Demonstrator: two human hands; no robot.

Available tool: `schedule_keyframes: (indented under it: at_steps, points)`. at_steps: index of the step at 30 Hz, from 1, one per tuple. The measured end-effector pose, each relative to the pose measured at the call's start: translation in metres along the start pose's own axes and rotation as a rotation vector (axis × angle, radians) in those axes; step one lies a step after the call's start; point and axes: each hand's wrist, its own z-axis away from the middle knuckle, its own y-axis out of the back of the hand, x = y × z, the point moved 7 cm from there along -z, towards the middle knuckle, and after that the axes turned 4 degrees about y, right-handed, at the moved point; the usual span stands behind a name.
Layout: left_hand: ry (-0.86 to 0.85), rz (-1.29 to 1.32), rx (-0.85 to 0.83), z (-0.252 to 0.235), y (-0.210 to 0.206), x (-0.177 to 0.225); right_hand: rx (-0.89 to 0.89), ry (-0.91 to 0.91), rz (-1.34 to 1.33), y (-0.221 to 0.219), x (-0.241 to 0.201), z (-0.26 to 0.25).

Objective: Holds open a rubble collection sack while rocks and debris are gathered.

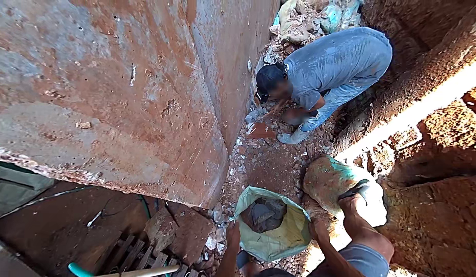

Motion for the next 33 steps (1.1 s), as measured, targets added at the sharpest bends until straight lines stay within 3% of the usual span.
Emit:
schedule_keyframes:
  at_steps: [33]
  points:
    - [-0.023,-0.042,-0.007,0.002,0.001,0.001,-0.014,0.077,-0.019,-0.015,0.005,-0.001]
